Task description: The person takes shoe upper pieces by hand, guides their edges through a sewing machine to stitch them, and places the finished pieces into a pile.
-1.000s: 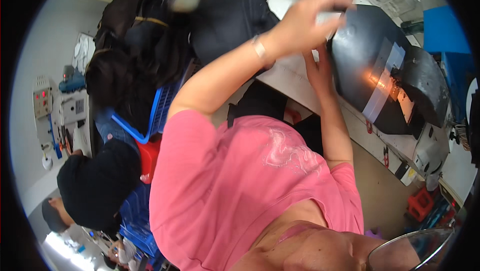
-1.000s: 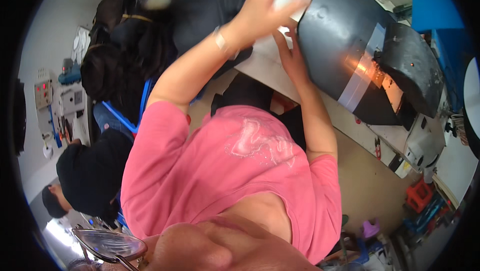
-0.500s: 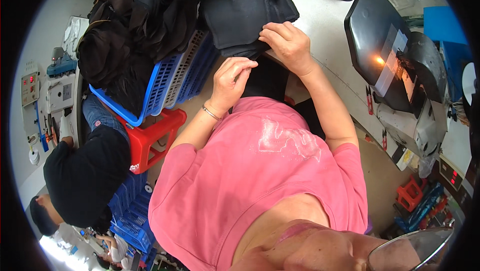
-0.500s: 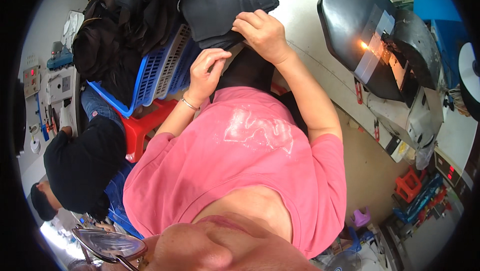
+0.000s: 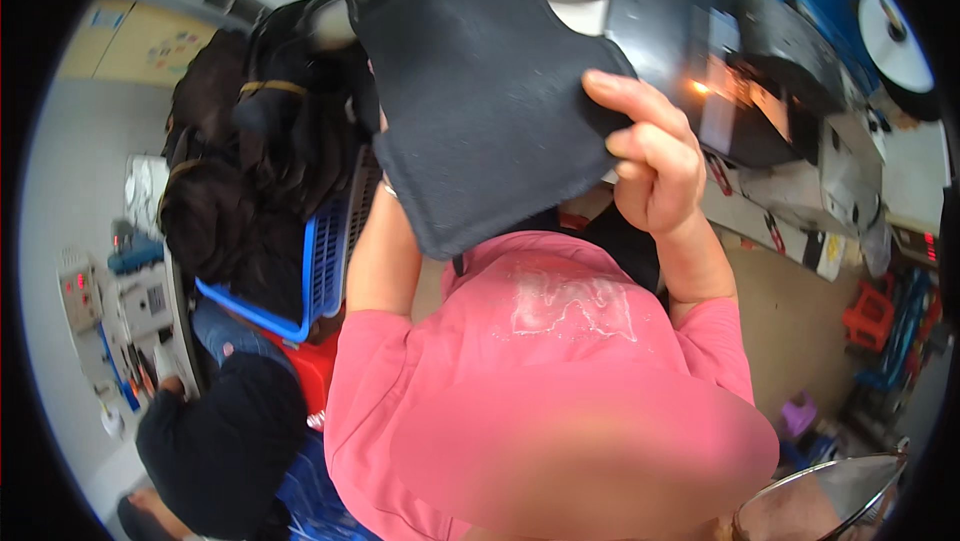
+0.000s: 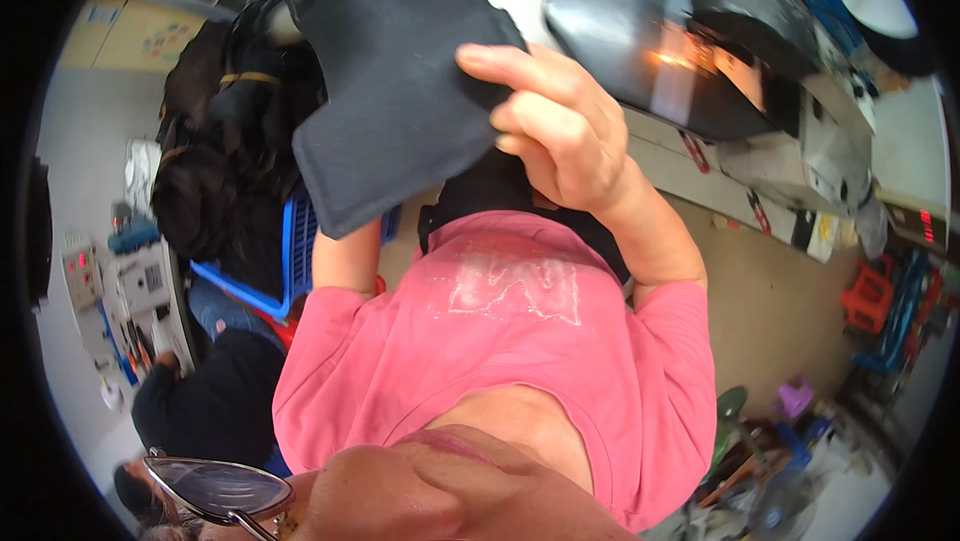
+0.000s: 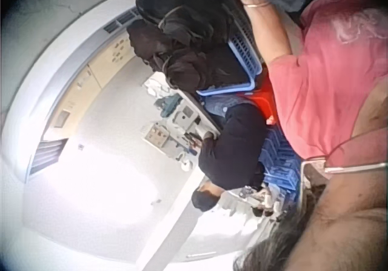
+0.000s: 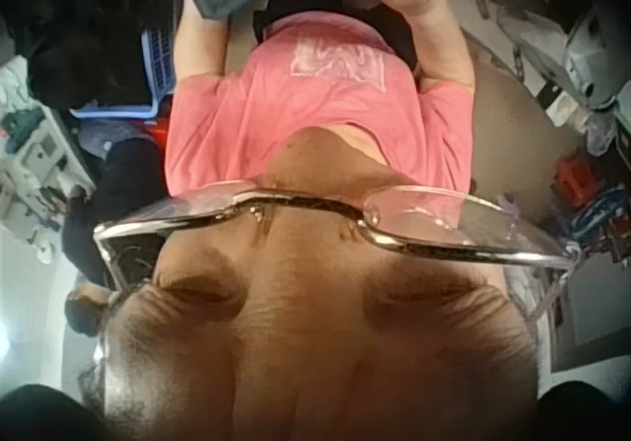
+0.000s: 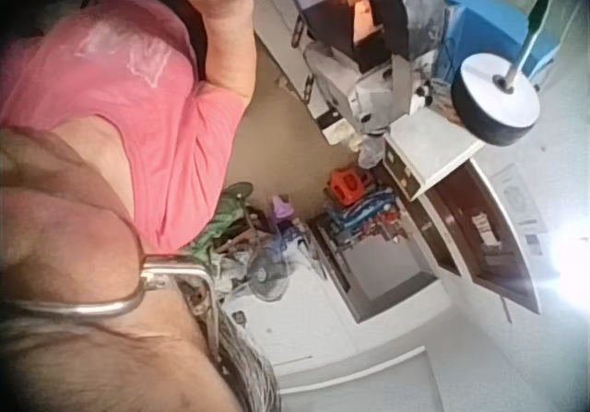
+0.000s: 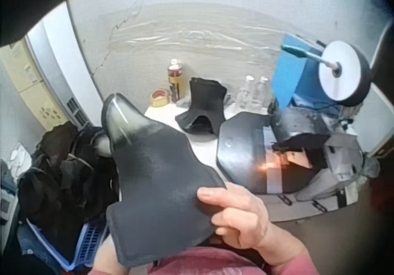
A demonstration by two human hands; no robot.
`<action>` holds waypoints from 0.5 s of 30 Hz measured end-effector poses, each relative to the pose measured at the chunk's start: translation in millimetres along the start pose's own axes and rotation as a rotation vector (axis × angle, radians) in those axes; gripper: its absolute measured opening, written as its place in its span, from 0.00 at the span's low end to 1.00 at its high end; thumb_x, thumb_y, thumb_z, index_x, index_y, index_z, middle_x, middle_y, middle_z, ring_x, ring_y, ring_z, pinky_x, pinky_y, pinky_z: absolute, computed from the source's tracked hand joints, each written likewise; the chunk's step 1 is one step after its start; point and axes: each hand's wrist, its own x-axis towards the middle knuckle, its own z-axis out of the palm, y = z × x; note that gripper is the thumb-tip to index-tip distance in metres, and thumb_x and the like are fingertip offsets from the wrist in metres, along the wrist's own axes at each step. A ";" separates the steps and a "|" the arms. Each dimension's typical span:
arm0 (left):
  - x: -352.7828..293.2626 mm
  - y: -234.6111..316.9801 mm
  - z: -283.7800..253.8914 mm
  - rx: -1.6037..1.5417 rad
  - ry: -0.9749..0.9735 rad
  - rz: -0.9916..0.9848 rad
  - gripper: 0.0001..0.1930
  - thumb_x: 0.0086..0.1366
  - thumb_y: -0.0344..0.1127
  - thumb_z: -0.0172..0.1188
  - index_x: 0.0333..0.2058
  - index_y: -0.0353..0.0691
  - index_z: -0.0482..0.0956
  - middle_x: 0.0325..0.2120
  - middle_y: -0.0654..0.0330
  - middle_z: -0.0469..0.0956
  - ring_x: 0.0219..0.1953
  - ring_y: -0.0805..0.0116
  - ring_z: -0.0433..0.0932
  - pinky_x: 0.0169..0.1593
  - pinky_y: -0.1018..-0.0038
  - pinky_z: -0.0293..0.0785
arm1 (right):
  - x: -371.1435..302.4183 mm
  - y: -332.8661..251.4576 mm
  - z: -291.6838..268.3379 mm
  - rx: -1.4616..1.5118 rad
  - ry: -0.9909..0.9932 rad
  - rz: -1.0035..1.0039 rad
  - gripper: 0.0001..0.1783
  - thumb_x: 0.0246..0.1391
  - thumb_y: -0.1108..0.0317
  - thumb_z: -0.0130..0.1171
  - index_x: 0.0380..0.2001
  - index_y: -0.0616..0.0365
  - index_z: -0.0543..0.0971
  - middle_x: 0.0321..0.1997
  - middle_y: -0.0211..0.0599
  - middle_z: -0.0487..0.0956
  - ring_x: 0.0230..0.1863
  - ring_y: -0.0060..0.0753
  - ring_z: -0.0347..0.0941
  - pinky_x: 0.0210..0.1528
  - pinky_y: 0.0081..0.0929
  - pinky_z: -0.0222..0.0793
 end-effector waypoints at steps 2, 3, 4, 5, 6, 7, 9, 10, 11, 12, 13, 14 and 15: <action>15.4 3.6 8.9 0.043 0.020 -0.028 0.40 0.73 0.69 0.42 0.68 0.41 0.65 0.66 0.53 0.69 0.66 0.53 0.68 0.68 0.57 0.66 | -24.5 -13.4 -24.6 -0.186 0.028 0.042 0.08 0.62 0.75 0.59 0.40 0.62 0.70 0.51 0.58 0.82 0.50 0.52 0.82 0.56 0.45 0.76; 24.1 10.4 6.7 0.111 -0.040 -0.074 0.40 0.74 0.69 0.41 0.67 0.39 0.66 0.66 0.51 0.68 0.66 0.54 0.68 0.68 0.57 0.66 | -40.6 -16.0 -34.2 -0.205 0.030 0.068 0.06 0.65 0.73 0.57 0.40 0.62 0.70 0.52 0.58 0.82 0.51 0.53 0.82 0.57 0.45 0.76; 35.8 8.1 7.4 0.177 -0.104 -0.121 0.40 0.74 0.68 0.41 0.67 0.36 0.66 0.66 0.50 0.68 0.66 0.54 0.68 0.68 0.58 0.65 | -53.2 -19.6 -40.9 -0.248 0.034 0.148 0.06 0.68 0.71 0.55 0.40 0.62 0.70 0.52 0.59 0.81 0.50 0.53 0.82 0.58 0.45 0.76; 49.0 -8.5 24.5 0.481 -0.055 0.138 0.38 0.75 0.65 0.42 0.65 0.35 0.67 0.65 0.50 0.69 0.65 0.55 0.69 0.68 0.59 0.66 | -69.4 -19.9 -43.6 -0.271 0.064 0.224 0.07 0.68 0.70 0.55 0.40 0.62 0.71 0.53 0.59 0.81 0.50 0.53 0.82 0.58 0.45 0.76; 56.4 -24.2 44.3 0.779 -0.008 0.412 0.36 0.76 0.62 0.44 0.64 0.33 0.68 0.64 0.49 0.70 0.64 0.57 0.70 0.67 0.60 0.66 | -83.9 -20.1 -44.9 -0.289 0.098 0.298 0.08 0.68 0.69 0.56 0.40 0.63 0.71 0.53 0.60 0.81 0.49 0.53 0.82 0.59 0.45 0.76; 61.3 -29.2 48.0 1.061 -0.056 0.656 0.30 0.77 0.55 0.49 0.62 0.32 0.69 0.64 0.48 0.69 0.63 0.59 0.72 0.66 0.64 0.67 | -93.9 -25.3 -46.5 -0.319 0.131 0.342 0.08 0.68 0.68 0.56 0.41 0.63 0.71 0.53 0.59 0.81 0.48 0.53 0.82 0.59 0.44 0.75; 62.9 -39.8 68.8 1.266 -0.143 0.935 0.27 0.78 0.50 0.50 0.58 0.29 0.71 0.63 0.44 0.70 0.64 0.54 0.71 0.65 0.61 0.69 | -104.4 -32.4 -49.9 -0.323 0.183 0.392 0.08 0.70 0.68 0.54 0.41 0.63 0.71 0.54 0.58 0.80 0.46 0.47 0.82 0.54 0.39 0.76; 58.9 -41.7 84.2 1.318 -0.236 0.994 0.26 0.78 0.50 0.49 0.56 0.28 0.72 0.63 0.43 0.70 0.64 0.54 0.72 0.64 0.60 0.71 | -106.1 -35.1 -49.9 -0.303 0.221 0.412 0.08 0.71 0.68 0.53 0.42 0.63 0.71 0.55 0.57 0.80 0.45 0.42 0.81 0.52 0.34 0.76; 52.9 -46.1 96.8 1.292 -0.271 0.851 0.30 0.77 0.56 0.48 0.54 0.28 0.73 0.60 0.43 0.72 0.62 0.53 0.73 0.61 0.62 0.74 | -104.3 -36.2 -51.0 -0.311 0.244 0.425 0.08 0.71 0.68 0.53 0.42 0.63 0.71 0.55 0.57 0.80 0.45 0.42 0.81 0.52 0.34 0.76; 50.7 -43.6 95.0 1.153 -0.339 0.638 0.37 0.74 0.65 0.44 0.48 0.28 0.78 0.50 0.44 0.80 0.52 0.57 0.81 0.54 0.67 0.79 | -96.4 -34.0 -52.7 -0.163 0.342 0.508 0.08 0.72 0.68 0.51 0.42 0.63 0.71 0.57 0.56 0.79 0.46 0.36 0.78 0.52 0.29 0.74; 49.1 -45.9 93.4 1.241 -0.288 0.664 0.39 0.73 0.67 0.42 0.46 0.28 0.79 0.38 0.48 0.81 0.37 0.64 0.78 0.42 0.73 0.75 | -86.2 -29.4 -53.8 -0.005 0.439 0.577 0.08 0.73 0.68 0.48 0.43 0.62 0.71 0.59 0.54 0.78 0.46 0.30 0.76 0.51 0.24 0.71; 51.9 -49.1 96.9 1.327 -0.241 0.690 0.42 0.73 0.69 0.40 0.44 0.27 0.81 0.26 0.53 0.81 0.23 0.72 0.76 0.29 0.80 0.71 | -76.9 -21.7 -50.4 0.184 0.514 0.590 0.07 0.74 0.68 0.47 0.44 0.62 0.70 0.61 0.51 0.77 0.47 0.27 0.73 0.52 0.21 0.68; 56.4 -58.5 105.3 1.339 -0.179 0.785 0.43 0.73 0.70 0.36 0.39 0.28 0.82 0.18 0.59 0.77 0.15 0.76 0.68 0.22 0.83 0.61 | -66.5 -13.4 -47.3 0.376 0.585 0.593 0.08 0.75 0.68 0.45 0.44 0.61 0.70 0.62 0.49 0.76 0.49 0.23 0.71 0.53 0.19 0.66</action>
